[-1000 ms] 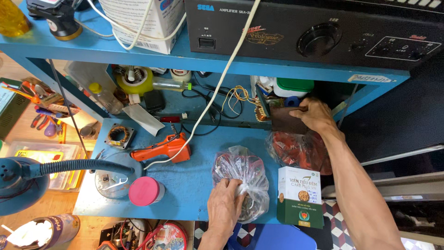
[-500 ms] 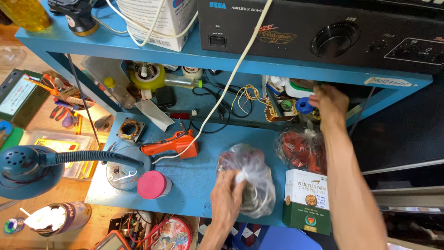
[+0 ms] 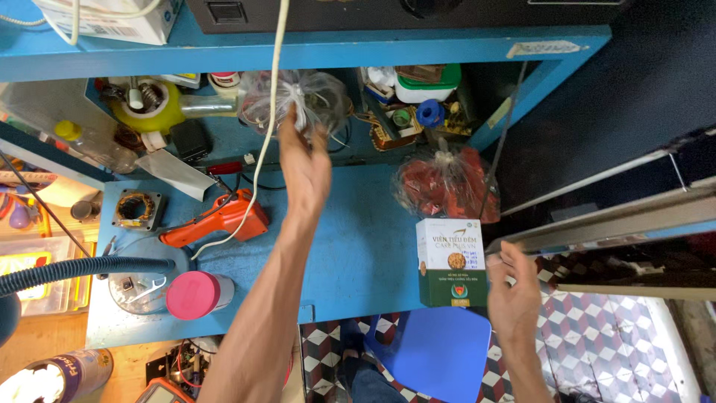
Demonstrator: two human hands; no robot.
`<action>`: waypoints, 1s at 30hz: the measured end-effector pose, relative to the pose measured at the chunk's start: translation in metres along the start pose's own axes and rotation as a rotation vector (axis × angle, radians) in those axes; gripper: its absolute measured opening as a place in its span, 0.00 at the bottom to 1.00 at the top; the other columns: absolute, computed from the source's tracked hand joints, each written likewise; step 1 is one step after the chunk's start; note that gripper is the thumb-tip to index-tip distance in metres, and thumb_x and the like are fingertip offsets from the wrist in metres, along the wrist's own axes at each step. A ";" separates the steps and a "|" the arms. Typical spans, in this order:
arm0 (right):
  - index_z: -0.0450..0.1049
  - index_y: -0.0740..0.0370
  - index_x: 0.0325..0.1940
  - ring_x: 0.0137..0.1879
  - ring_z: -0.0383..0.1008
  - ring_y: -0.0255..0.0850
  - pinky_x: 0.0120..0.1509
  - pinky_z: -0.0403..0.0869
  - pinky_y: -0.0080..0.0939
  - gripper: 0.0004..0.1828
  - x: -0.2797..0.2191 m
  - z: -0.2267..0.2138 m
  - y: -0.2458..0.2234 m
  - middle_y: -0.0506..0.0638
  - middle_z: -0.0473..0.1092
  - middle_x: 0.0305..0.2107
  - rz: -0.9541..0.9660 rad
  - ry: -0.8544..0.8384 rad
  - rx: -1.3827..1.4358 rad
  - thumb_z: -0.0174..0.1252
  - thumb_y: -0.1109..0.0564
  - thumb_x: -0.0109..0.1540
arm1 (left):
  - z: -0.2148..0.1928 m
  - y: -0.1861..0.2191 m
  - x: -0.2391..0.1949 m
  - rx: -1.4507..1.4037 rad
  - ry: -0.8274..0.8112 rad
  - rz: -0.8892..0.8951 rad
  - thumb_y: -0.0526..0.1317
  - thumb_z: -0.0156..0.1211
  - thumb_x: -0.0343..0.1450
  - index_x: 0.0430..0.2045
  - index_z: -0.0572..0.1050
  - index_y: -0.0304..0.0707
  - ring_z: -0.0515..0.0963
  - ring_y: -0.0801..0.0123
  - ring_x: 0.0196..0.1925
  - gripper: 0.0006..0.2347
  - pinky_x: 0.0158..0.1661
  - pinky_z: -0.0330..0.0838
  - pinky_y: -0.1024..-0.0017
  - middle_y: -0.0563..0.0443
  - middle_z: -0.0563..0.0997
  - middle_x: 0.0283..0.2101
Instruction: The person organizes tools on a workbench, then retrieves a black electronic device and places it on the table. They use a cordless drill to remove screws from the device's back panel, collect the screws in a small tin, and continue unscrewing multiple fasteners.
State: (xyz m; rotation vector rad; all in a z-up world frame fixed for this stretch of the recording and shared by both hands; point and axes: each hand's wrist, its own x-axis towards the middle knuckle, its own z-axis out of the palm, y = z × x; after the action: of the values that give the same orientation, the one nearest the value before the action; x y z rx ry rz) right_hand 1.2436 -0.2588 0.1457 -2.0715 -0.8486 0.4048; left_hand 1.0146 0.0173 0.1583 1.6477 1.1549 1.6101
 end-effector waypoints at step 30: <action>0.68 0.70 0.67 0.70 0.65 0.62 0.73 0.65 0.56 0.37 -0.056 0.208 -0.122 0.68 0.65 0.65 -0.822 -0.398 -0.190 0.67 0.45 0.61 | -0.197 0.071 -0.340 -0.029 0.083 -0.869 0.37 0.61 0.71 0.61 0.69 0.39 0.81 0.71 0.41 0.22 0.46 0.78 0.73 0.48 0.80 0.56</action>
State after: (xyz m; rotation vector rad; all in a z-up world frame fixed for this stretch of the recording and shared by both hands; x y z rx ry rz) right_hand 1.0370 -0.1256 0.1190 -1.6249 -1.9266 0.2793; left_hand 0.8672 -0.3443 0.0749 0.8413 1.5774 1.1082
